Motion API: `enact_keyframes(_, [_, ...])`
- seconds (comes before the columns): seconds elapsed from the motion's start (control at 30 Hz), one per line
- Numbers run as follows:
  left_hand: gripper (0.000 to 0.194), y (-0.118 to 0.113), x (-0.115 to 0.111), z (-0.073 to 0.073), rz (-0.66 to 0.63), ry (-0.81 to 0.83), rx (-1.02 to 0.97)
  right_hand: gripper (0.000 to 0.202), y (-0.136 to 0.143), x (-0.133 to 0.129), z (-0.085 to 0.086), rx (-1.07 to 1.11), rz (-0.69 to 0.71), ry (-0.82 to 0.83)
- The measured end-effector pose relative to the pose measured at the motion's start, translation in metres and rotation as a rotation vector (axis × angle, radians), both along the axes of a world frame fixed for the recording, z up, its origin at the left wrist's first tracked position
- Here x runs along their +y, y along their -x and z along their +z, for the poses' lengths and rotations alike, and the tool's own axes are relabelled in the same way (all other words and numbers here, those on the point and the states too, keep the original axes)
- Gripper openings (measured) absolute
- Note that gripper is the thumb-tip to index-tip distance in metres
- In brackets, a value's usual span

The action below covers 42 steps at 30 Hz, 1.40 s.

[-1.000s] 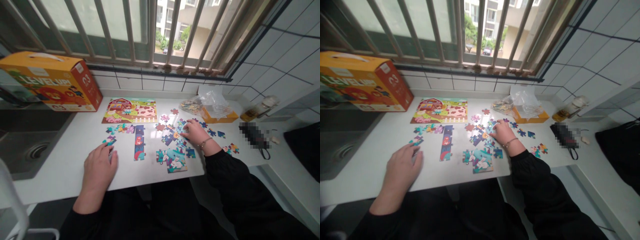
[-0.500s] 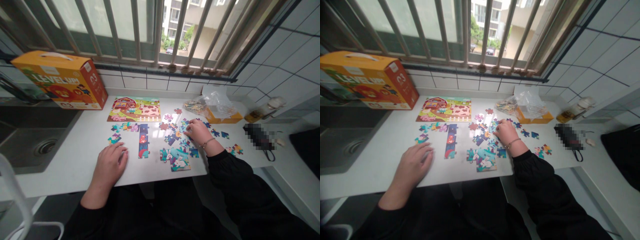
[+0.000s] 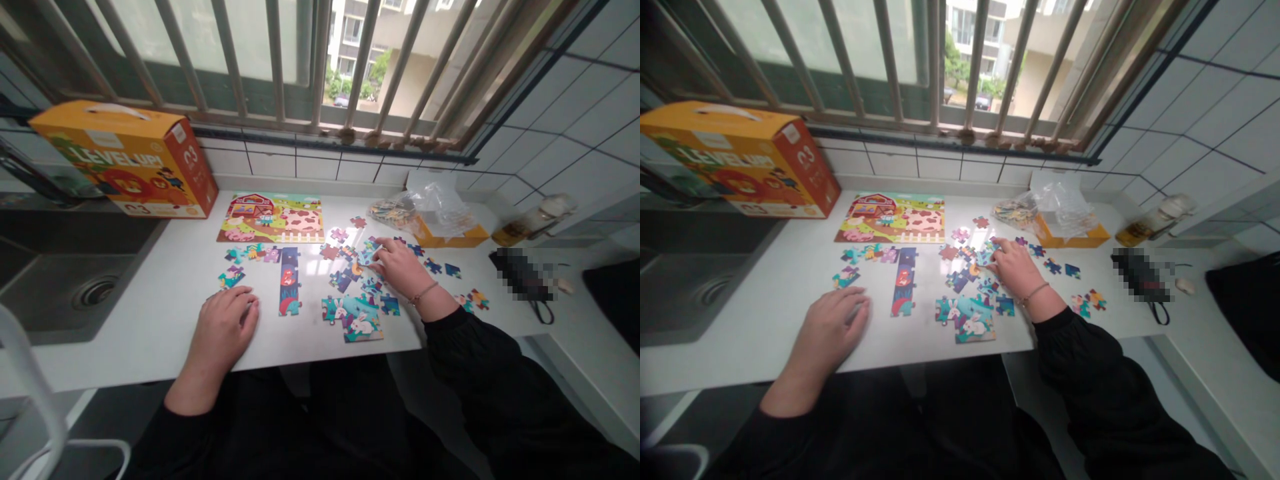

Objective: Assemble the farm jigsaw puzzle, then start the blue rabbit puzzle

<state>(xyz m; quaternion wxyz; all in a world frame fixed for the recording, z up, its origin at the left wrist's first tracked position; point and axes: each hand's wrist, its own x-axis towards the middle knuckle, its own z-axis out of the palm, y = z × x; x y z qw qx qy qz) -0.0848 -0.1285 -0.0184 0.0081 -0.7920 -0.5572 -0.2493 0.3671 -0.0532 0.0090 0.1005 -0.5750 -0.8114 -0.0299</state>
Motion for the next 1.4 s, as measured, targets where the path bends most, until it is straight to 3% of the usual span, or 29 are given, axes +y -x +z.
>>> enact_keyframes(0.1, [0.031,-0.001,-0.001,0.002,-0.016,0.001,-0.003,0.013,0.027,-0.018,0.007,0.020,0.078,-0.038])
enact_keyframes(0.2, [0.030,-0.001,-0.002,0.003,-0.070,-0.021,-0.015,0.014,0.073,-0.046,0.009,0.052,0.201,-0.075])
enact_keyframes(0.37, [0.023,-0.001,-0.005,0.007,-0.204,-0.030,-0.050,0.020,0.154,-0.096,-0.004,0.112,0.398,-0.079])
enact_keyframes(0.5, [0.020,-0.003,-0.010,0.010,-0.288,-0.006,-0.063,0.020,0.183,-0.116,-0.014,0.106,0.400,-0.049])
enact_keyframes(0.7, [0.022,-0.005,-0.012,0.014,-0.352,0.040,-0.055,0.019,0.181,-0.119,-0.019,0.136,0.321,-0.074])
enact_keyframes(1.17, [0.023,-0.026,-0.017,0.013,-0.448,0.055,-0.034,0.018,0.183,-0.123,-0.015,0.153,0.305,-0.056])
enact_keyframes(1.3, [0.022,-0.030,-0.017,0.014,-0.449,0.087,-0.024,0.014,0.161,-0.118,-0.006,0.216,0.218,-0.042])
enact_keyframes(1.4, [0.023,-0.031,-0.017,0.015,-0.451,0.095,-0.029,0.011,0.127,-0.107,0.001,0.226,0.013,-0.035])
